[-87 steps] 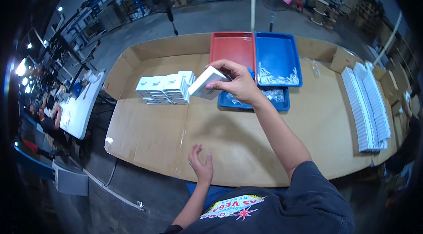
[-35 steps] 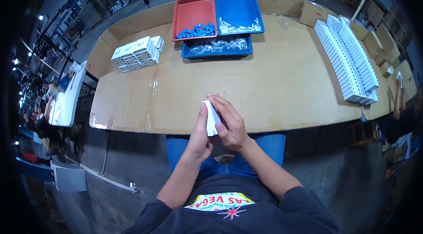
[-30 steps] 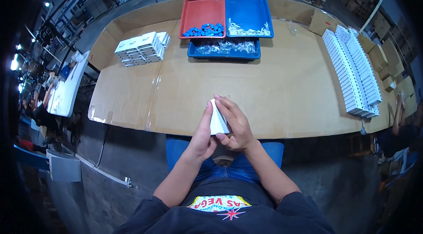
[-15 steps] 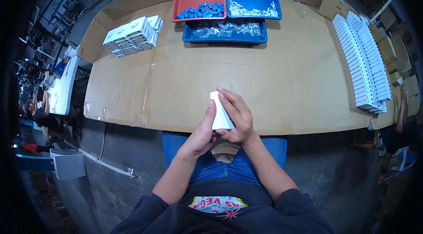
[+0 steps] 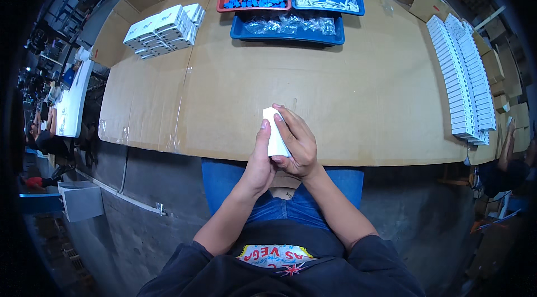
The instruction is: The person assembles an electronic housing by hand, inserting blue plastic components and small white pieces into a white casing, then closing the box.
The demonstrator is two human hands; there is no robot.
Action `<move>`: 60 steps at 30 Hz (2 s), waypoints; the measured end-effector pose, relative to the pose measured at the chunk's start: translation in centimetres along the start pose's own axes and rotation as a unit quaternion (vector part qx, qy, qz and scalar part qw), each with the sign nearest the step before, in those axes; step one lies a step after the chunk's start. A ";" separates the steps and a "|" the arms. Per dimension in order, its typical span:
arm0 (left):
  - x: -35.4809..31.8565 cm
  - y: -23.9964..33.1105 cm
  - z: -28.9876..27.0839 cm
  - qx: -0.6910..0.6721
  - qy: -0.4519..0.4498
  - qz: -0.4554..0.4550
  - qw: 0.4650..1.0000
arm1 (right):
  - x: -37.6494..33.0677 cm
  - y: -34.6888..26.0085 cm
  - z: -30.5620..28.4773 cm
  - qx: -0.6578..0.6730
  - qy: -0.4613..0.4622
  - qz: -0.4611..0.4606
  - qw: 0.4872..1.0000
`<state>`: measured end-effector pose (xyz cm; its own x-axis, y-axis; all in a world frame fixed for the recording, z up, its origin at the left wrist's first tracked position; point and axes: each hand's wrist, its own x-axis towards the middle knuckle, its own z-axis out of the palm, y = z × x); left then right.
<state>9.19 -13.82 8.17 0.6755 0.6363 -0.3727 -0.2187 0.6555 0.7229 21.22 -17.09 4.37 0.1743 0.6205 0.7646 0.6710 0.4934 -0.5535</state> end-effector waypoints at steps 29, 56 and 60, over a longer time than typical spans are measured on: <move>0.4 0.0 -2.0 0.133 0.040 0.188 0.972 | 1.4 -2.4 -0.9 0.125 -0.093 0.213 0.965; -1.2 -0.6 -0.9 0.181 0.015 0.342 0.922 | 0.1 -7.0 -0.6 0.104 -0.003 0.154 0.983; -1.3 -0.8 -0.7 0.166 0.020 0.335 0.927 | 0.0 -6.9 -0.9 0.110 -0.004 0.155 0.982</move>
<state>8.01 -14.84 7.69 0.4388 0.8740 0.2088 -0.3463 -0.0500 0.9368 17.26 -21.07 8.53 0.3395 0.7654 0.5467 0.4148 0.3998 -0.8173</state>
